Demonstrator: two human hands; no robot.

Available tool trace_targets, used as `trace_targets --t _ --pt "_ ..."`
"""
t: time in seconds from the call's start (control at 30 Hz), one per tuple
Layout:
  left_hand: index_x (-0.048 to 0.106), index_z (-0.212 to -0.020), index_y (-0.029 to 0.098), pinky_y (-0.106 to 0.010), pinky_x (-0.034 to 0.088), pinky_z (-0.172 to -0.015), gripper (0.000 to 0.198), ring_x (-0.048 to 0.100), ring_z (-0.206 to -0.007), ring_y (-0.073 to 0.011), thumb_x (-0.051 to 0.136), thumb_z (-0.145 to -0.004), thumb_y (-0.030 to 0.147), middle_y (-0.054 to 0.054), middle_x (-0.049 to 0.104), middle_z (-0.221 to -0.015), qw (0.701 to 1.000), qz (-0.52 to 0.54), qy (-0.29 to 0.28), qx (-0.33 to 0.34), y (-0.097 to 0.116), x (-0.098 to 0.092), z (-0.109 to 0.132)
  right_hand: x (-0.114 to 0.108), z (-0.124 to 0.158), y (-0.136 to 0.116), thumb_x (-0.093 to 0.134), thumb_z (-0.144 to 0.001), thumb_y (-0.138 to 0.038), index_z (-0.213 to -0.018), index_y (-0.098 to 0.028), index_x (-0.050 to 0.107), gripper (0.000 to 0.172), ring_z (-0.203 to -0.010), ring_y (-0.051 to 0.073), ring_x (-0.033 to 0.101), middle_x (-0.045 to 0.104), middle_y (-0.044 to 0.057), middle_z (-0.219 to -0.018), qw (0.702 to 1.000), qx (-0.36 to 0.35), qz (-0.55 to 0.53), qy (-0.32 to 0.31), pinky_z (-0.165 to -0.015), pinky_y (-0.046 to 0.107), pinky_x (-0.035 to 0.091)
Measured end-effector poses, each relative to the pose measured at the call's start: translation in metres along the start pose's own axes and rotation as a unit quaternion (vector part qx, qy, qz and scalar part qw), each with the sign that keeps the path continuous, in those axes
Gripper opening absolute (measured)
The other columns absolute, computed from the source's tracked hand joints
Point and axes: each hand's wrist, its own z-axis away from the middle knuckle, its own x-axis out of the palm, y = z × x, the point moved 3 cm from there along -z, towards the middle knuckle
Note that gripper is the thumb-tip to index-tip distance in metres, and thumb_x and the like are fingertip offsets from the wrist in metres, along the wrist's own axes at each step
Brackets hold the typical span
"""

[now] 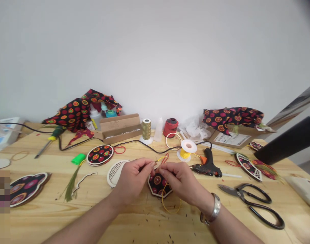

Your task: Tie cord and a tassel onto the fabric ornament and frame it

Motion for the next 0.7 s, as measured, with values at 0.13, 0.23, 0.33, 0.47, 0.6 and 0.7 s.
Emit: trace_targets --t 0.13,0.23,0.33,0.47,0.6,0.7 --pt "0.059 -0.059 0.019 -0.02 0.045 -0.058 0.026 0.056 -0.058 -0.0126 0.05 -0.083 0.027 0.004 0.06 -0.056 1.0 -0.001 0.003 0.018 0.0016 0.0007 -0.0001 -0.0001 0.0037 -0.0049 0.042 -0.089 -0.019 -0.073 -0.018 0.059 0.023 -0.054 0.009 0.042 0.053 -0.003 -0.06 0.997 -0.018 0.074 0.011 -0.053 0.02 0.032" --pt "0.06 -0.059 0.019 -0.021 0.044 -0.057 0.026 0.056 -0.057 -0.0128 0.05 -0.082 0.026 0.004 0.06 -0.056 1.0 -0.004 0.005 0.027 0.0026 0.001 0.0006 0.0 0.0045 -0.0061 0.042 -0.089 -0.019 -0.067 -0.018 0.056 0.027 -0.051 0.009 0.038 0.048 -0.004 -0.055 0.995 -0.024 0.097 0.007 -0.051 0.019 0.03" --pt "0.061 -0.061 0.019 -0.021 0.044 -0.058 0.024 0.056 -0.057 -0.0132 0.051 -0.082 0.026 0.003 0.061 -0.057 1.0 -0.009 0.007 0.026 0.0024 0.001 0.0013 -0.0001 0.0045 -0.0074 0.04 -0.09 -0.019 -0.064 -0.017 0.054 0.03 -0.05 0.008 0.036 0.045 -0.005 -0.053 0.994 -0.036 0.108 0.001 -0.05 0.019 0.029" --pt "0.063 -0.063 0.019 -0.021 0.045 -0.058 0.025 0.058 -0.059 -0.0137 0.05 -0.083 0.025 0.003 0.064 -0.059 0.999 -0.026 0.0 0.03 0.0007 0.0014 0.0009 0.0001 0.005 -0.0074 0.04 -0.09 -0.016 -0.068 -0.018 0.055 0.026 -0.05 0.008 0.041 0.051 -0.004 -0.056 0.986 -0.05 0.156 0.001 -0.051 0.02 0.028" --pt "0.069 -0.075 0.02 -0.023 0.046 -0.061 0.021 0.062 -0.064 -0.0156 0.05 -0.083 0.023 0.0 0.071 -0.07 0.996 -0.064 -0.012 0.057 -0.0009 0.0026 0.0014 0.0017 0.0057 -0.0068 0.044 -0.085 -0.015 -0.081 -0.018 0.058 0.015 -0.052 0.011 0.047 0.058 0.0 -0.06 0.954 -0.081 0.29 0.011 -0.051 0.023 0.026" --pt "0.071 -0.083 0.02 -0.024 0.045 -0.063 0.02 0.063 -0.067 -0.0161 0.051 -0.084 0.021 -0.001 0.073 -0.075 0.992 -0.101 -0.029 0.073 -0.0014 0.0045 0.0027 0.0051 0.0061 -0.0073 0.047 -0.081 -0.012 -0.088 -0.017 0.058 0.014 -0.055 0.014 0.049 0.06 0.003 -0.064 0.912 -0.129 0.389 0.0 -0.051 0.027 0.024"
